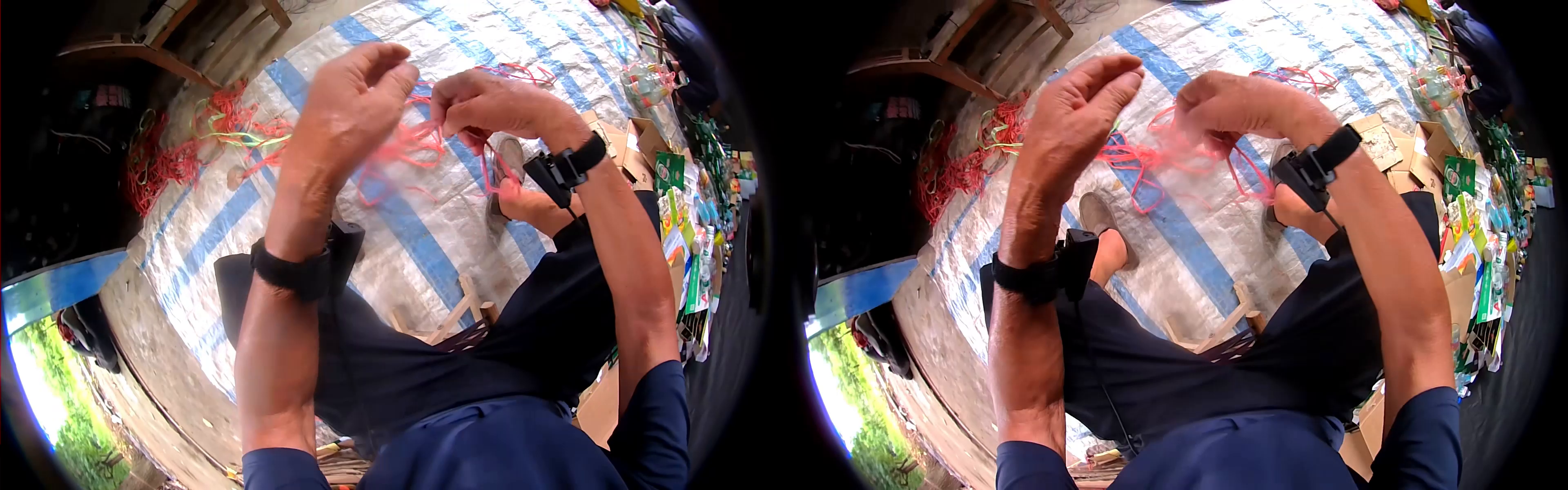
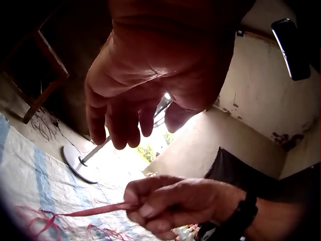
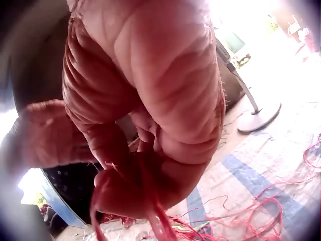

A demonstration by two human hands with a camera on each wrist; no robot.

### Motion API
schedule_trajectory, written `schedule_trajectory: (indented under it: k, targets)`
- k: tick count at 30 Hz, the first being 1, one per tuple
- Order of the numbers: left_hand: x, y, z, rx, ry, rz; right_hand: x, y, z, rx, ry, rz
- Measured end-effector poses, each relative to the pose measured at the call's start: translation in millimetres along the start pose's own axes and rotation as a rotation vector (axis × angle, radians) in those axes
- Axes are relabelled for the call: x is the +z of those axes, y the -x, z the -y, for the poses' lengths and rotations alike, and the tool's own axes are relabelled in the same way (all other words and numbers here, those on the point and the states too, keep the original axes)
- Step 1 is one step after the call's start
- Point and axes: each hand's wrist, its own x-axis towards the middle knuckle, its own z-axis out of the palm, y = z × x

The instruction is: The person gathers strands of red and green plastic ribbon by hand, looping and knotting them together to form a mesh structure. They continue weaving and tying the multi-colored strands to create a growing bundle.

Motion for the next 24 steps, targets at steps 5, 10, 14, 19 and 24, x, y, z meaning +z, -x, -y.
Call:
schedule_trajectory:
  k: [5, 10, 14, 19, 24]
  targets:
    - [11.7, 4.8, 0.5, -0.053, -0.028, 0.152, -10.6, 33.5, 38.4, -0.077, 0.052, -0.06]
    - [10.2, 5.6, -11.1, -0.127, -0.086, 0.163, -39.3, 42.2, 36.9, -0.134, 0.075, -0.191]
    - [4.0, 4.2, -19.2, -0.209, 0.014, 0.083, -84.2, 43.6, 24.5, -0.138, 0.15, -0.387]
    - [-4.6, 1.4, -18.0, -0.152, 0.022, 0.023, -168.4, 49.9, -12.4, -0.182, 0.216, -0.67]
    - [-6.2, 2.2, -25.0, -0.115, 0.024, 0.012, -227.2, 50.4, -47.4, -0.189, 0.202, -1.055]
